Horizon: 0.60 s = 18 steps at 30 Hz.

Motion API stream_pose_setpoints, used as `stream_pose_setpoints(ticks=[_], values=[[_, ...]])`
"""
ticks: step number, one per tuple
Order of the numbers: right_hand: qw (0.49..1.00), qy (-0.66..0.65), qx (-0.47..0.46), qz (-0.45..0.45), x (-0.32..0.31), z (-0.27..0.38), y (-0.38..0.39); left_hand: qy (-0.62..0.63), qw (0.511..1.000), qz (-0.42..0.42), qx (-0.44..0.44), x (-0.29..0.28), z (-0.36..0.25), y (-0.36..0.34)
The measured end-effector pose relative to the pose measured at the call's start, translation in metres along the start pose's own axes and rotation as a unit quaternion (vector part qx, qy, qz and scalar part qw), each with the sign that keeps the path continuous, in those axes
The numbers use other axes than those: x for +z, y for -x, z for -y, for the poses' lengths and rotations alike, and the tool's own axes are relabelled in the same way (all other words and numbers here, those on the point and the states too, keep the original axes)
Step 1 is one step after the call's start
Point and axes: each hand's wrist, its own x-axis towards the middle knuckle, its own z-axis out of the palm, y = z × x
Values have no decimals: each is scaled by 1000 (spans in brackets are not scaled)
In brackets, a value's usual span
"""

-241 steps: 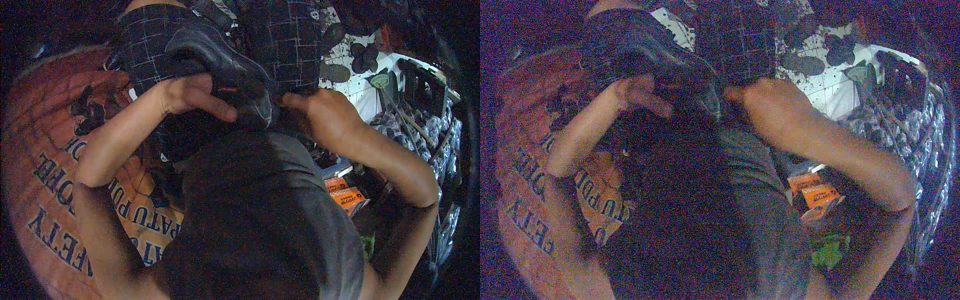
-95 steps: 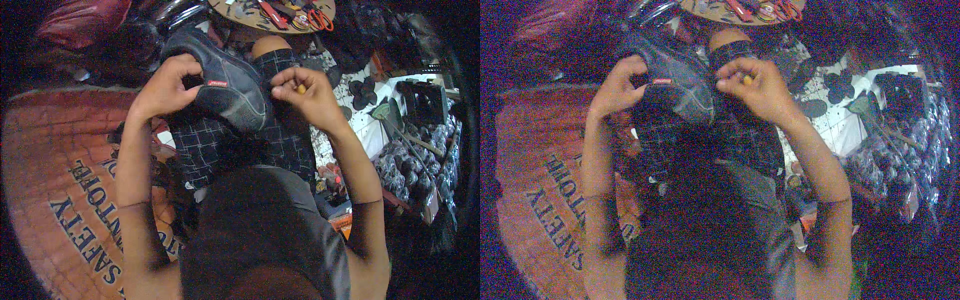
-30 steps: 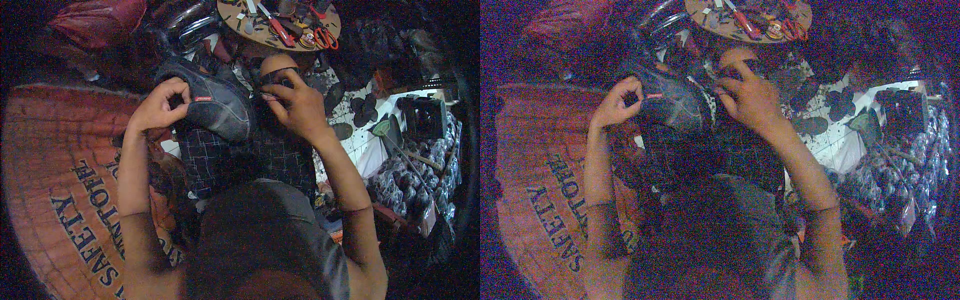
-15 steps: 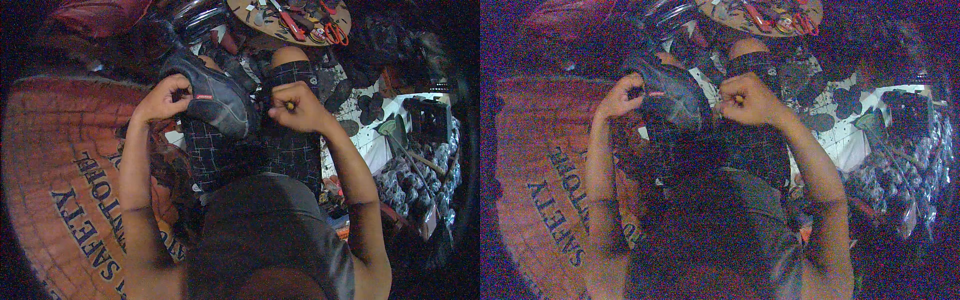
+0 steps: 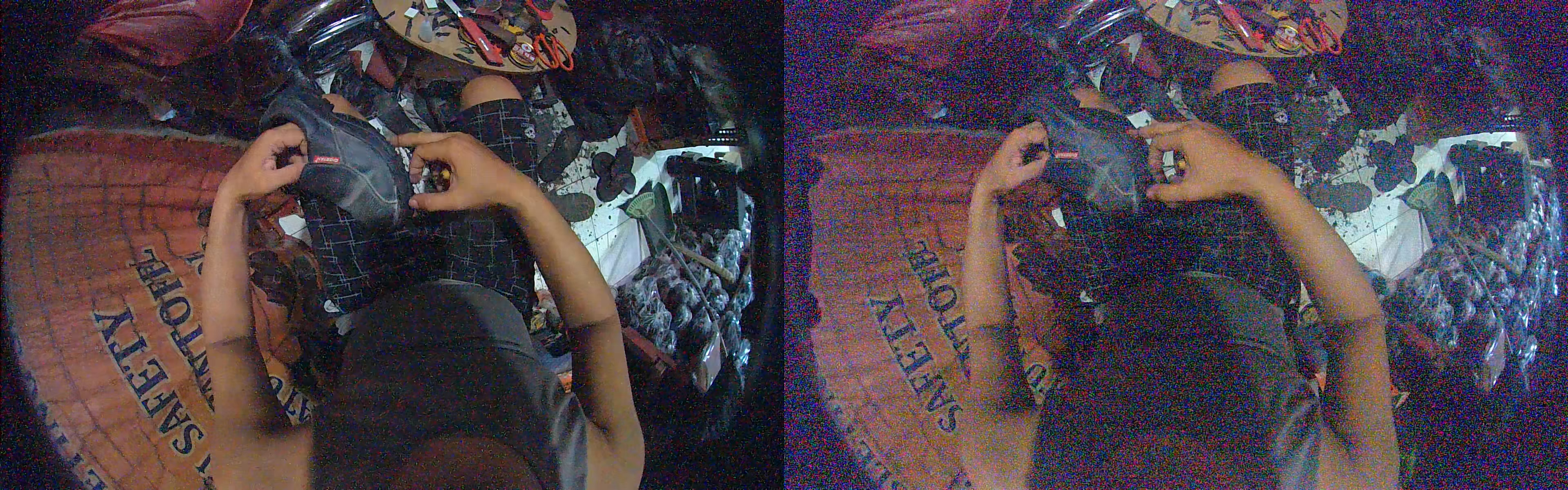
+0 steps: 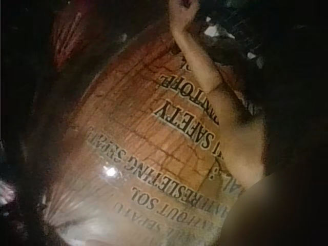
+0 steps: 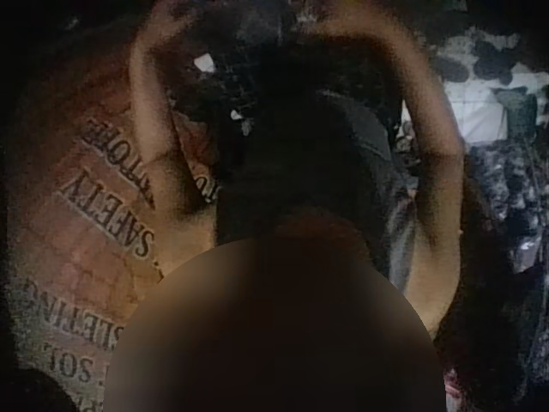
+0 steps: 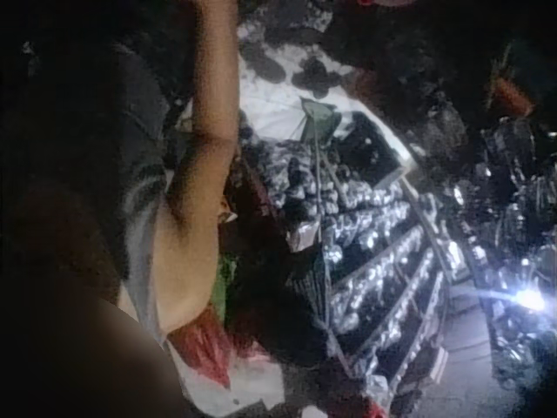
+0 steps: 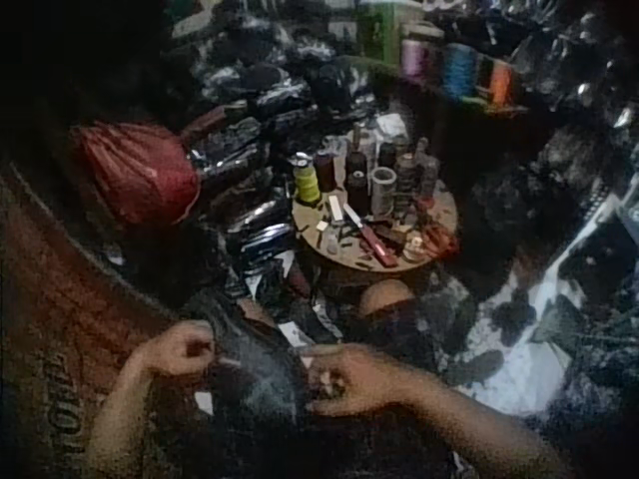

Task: The person sits on the floor and repairs a black shoe using a wooden mallet and a red-handled knife. They repeatedly tap the shoe's upper and sole area with the mallet, then use the knife to trim or adjust material near the sole. The person rotates the shoe to access different areas and continues alternating between tapping and cutting.

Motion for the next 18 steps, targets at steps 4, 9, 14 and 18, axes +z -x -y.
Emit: stream_pose_setpoints(ticks=[4, 9, 14, 18], values=[[988, -142, 31, 55, -2, -1, 0, 32, 999, -32, 15, 4, -3, 3], [964, -246, 73, 72, -31, 16, 32, 46, 998, -33, 1, 12, -19, 2], [932, -330, 114, 91, -61, 26, 81, 81, 996, 22, 21, 48, -35, -20], [916, -337, 190, 107, -58, 37, 113, 133, 987, 73, 52, 103, -35, -39]])
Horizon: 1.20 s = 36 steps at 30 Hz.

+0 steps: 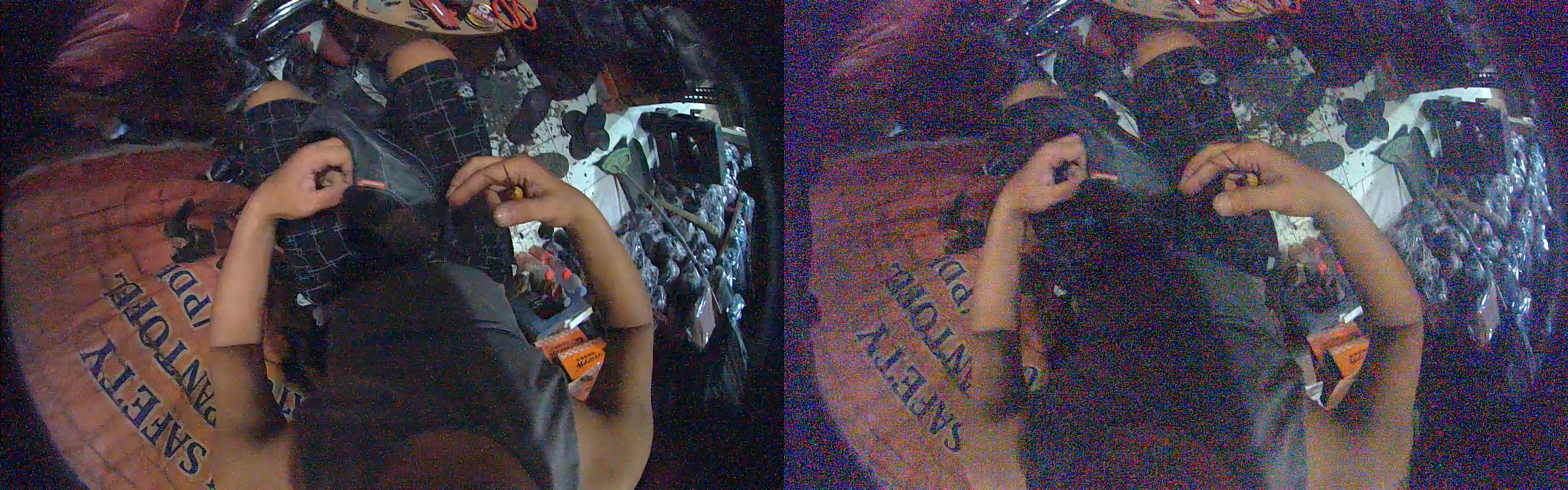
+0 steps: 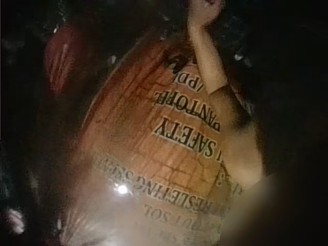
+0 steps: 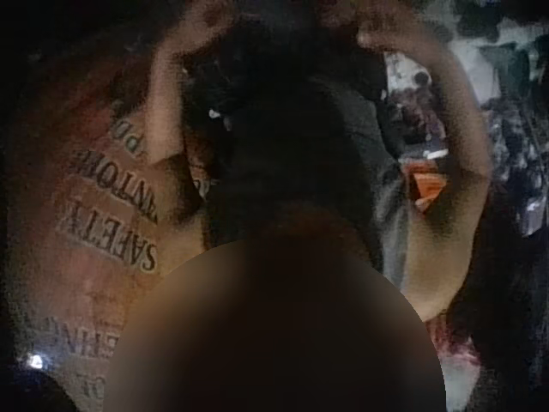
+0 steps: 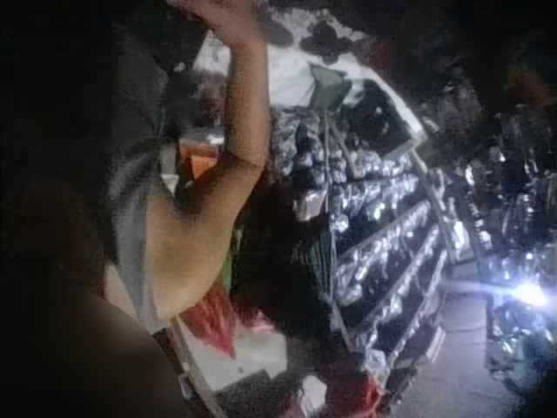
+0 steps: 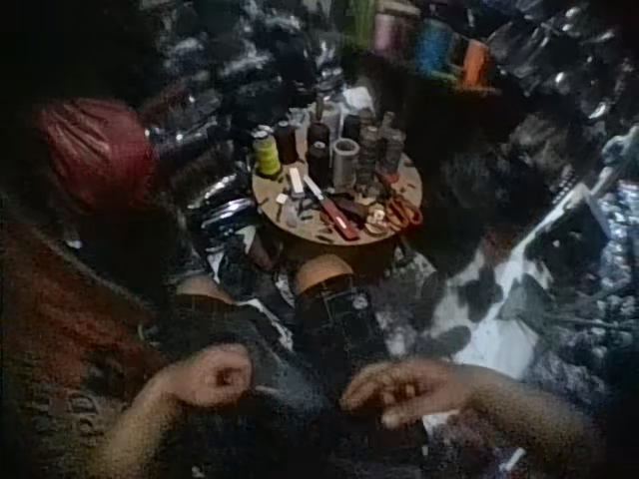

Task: The person sits on the floor and repairs a black shoe using a wooden mallet and a red-handled knife. They repeatedly tap the shoe's upper and sole area with the mallet, then use the knife to trim or adjust material near the sole. The person rotates the shoe to access different areas and continues alternating between tapping and cutting.

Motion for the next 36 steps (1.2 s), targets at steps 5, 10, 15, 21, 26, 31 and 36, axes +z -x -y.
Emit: stream_pose_setpoints(ticks=[5, 10, 15, 21, 26, 31, 36], values=[[997, -49, 6, -53, 24, -21, 16, 25, 1000, -2, -19, 19, 13, -8], [990, -123, 13, -68, 29, -34, 23, -50, 987, -144, -40, 15, 1, 13], [985, -158, -21, -69, 36, -39, 22, 195, 890, -395, -116, -18, 17, 57], [984, -146, 40, -98, 45, -43, 17, -58, 872, -445, -195, -43, 55, 100], [978, -137, -5, -158, 44, -43, 20, 432, 757, -489, -40, -20, 40, 99], [972, 61, -1, -228, 47, -40, 23, 472, 798, -372, -44, -25, 3, 80], [949, 84, 89, -291, 55, -26, 27, -46, 959, -247, -129, -23, -24, 55]])
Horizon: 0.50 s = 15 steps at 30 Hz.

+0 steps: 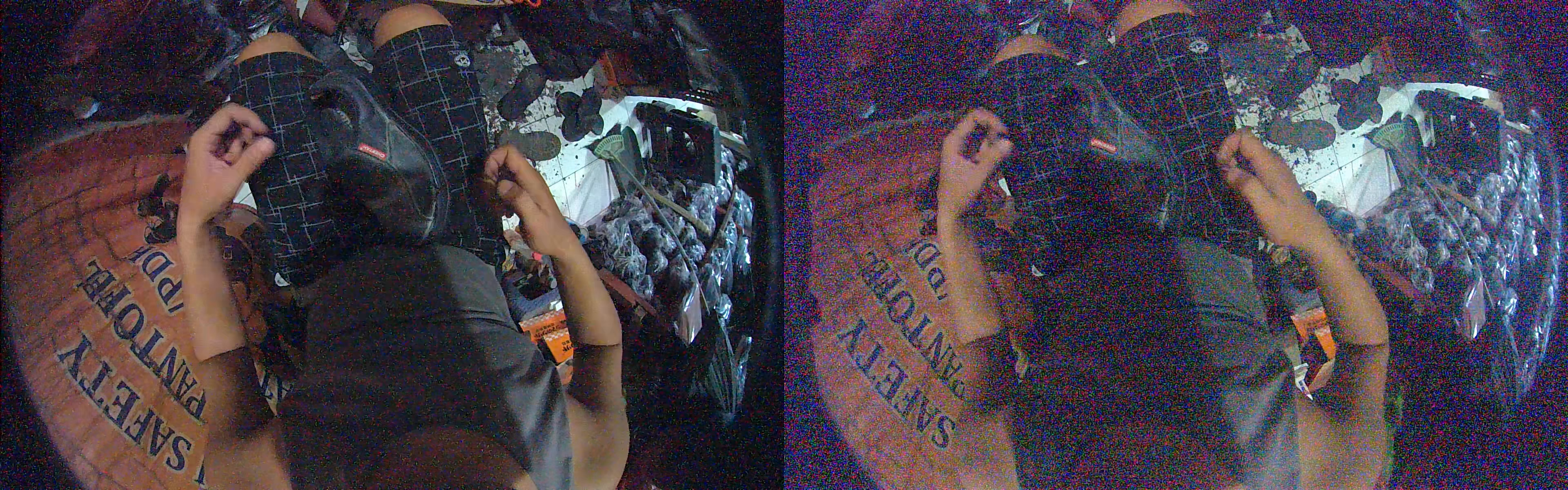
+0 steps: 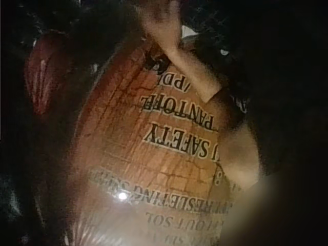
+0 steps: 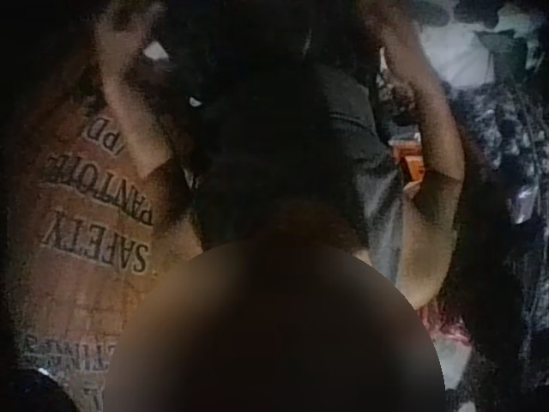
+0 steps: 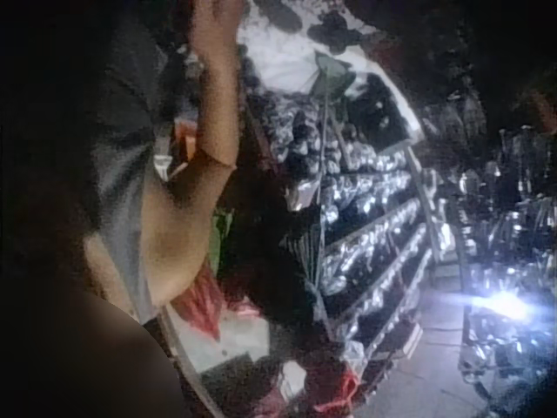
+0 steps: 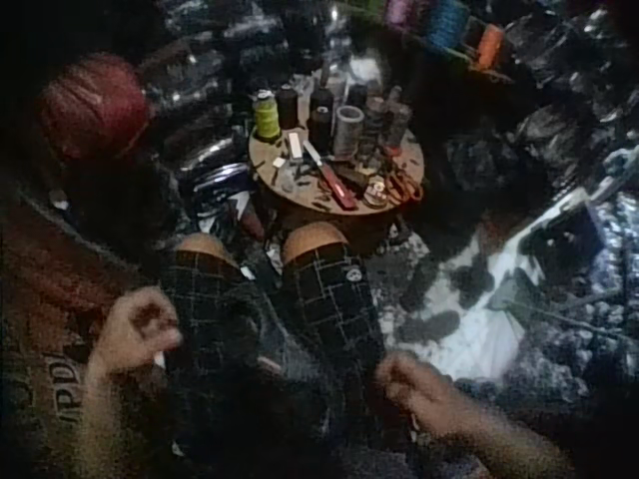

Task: The person sits on the floor and repairs a black shoe using a wooden mallet and a red-handled knife. They repeatedly tap the shoe's upper and sole area with the mallet, then use the knife to trim or adjust material near the sole. The person rotates the shoe to access different areas and continues alternating between tapping and cutting.

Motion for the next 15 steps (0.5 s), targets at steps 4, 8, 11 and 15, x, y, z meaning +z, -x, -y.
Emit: stream_pose_setpoints(ticks=[4, 8, 11, 15], values=[[969, 237, -67, 9, 4, 19, 12, -131, 975, 170, 64, -1, -12, -8], [953, 277, -98, 66, 16, 32, 19, -126, 963, 232, -58, -7, -15, -9], [973, 221, -61, -6, 36, 30, 17, -83, 988, 128, 20, 1, -15, -6], [971, 232, -9, -49, 44, 23, 20, 283, 959, 22, 7, 40, -11, 1]])
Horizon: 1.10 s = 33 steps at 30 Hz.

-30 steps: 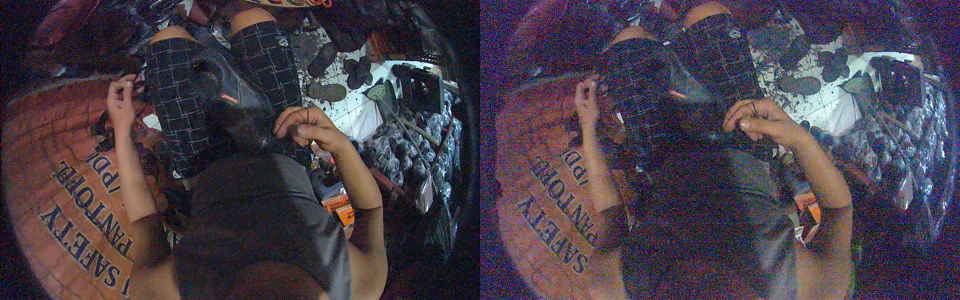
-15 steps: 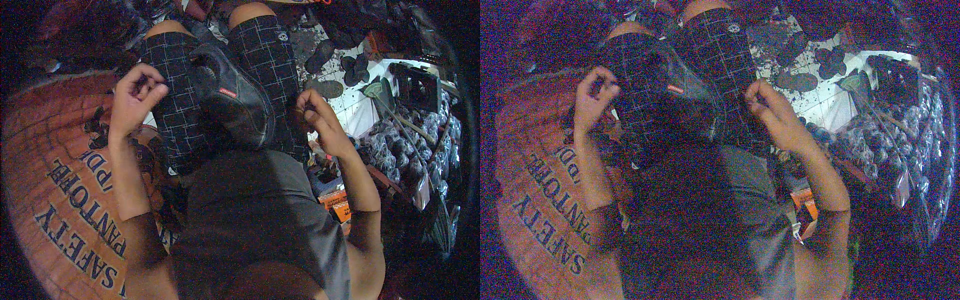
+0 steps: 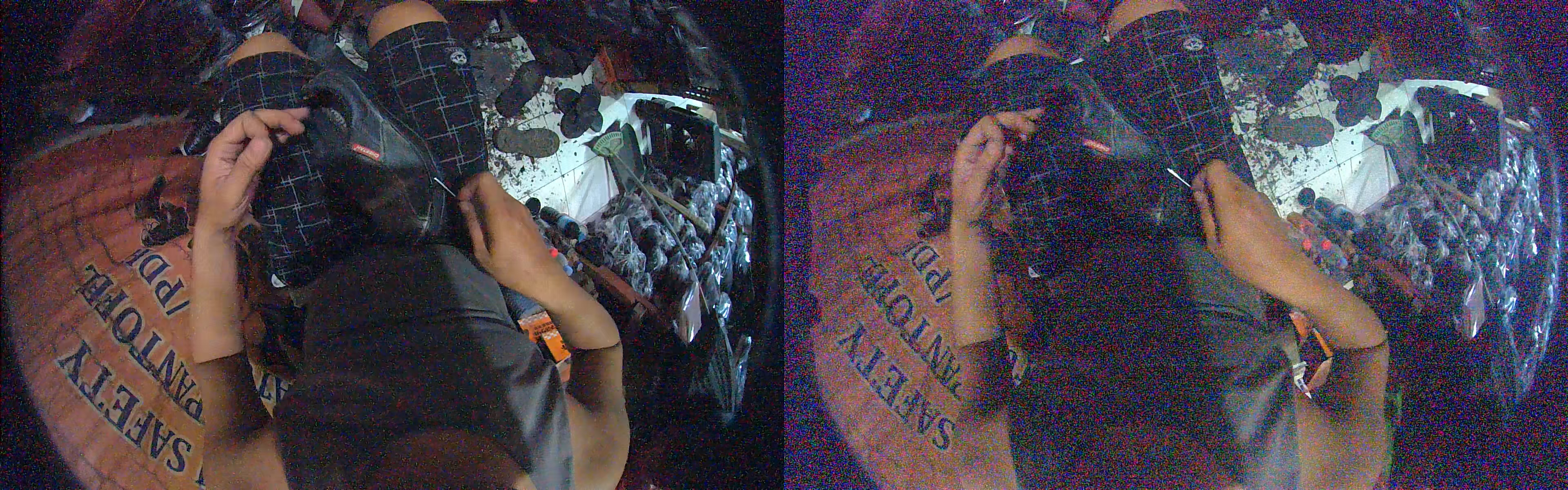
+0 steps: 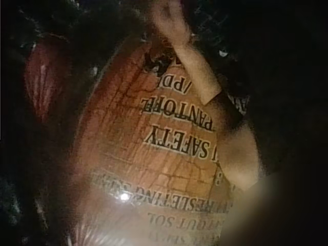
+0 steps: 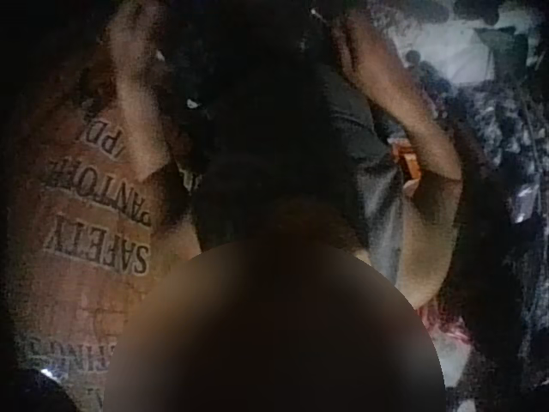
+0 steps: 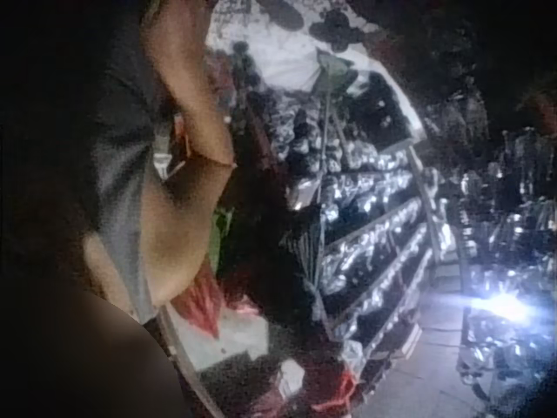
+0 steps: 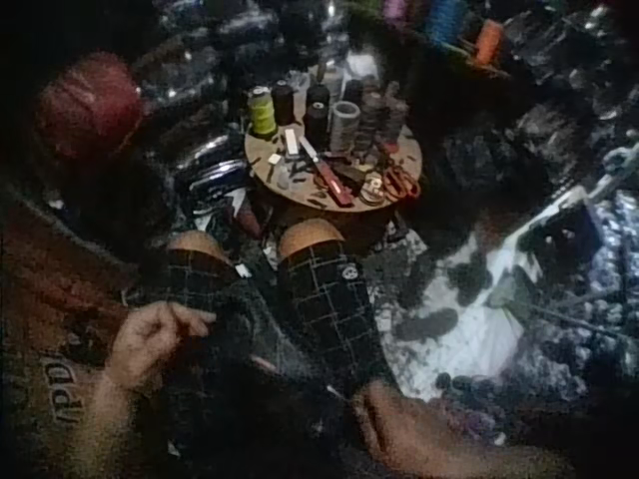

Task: The person sits on the floor and repairs a black shoe using a wooden mallet and a red-handled knife. They repeatedly tap the shoe's upper and sole area with the mallet, then use the knife to trim or adjust material near the sole. The person rotates the shoe to access different areas and continues alternating between tapping and cutting.

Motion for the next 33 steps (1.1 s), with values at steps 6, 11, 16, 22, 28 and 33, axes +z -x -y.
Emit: stream_pose_setpoints(ticks=[6, 11, 16, 22, 28, 33], values=[[996, 75, -31, -27, -6, -4, 0, 380, 922, 51, -53, 24, 27, -8], [998, 50, 2, -40, -12, -8, -3, -209, 958, 74, -182, 32, 24, -15], [999, -42, 18, -27, -14, -20, -7, -161, 957, 236, 44, 35, 29, -36], [986, -160, 45, -17, -2, -25, -14, -294, 904, 289, 116, 22, 24, -42], [981, -184, 53, -16, 3, -22, -18, -431, 839, 298, 147, 23, 20, -47], [991, -124, -7, -52, -17, -13, -21, -415, 853, 283, 145, 23, 22, -45]])
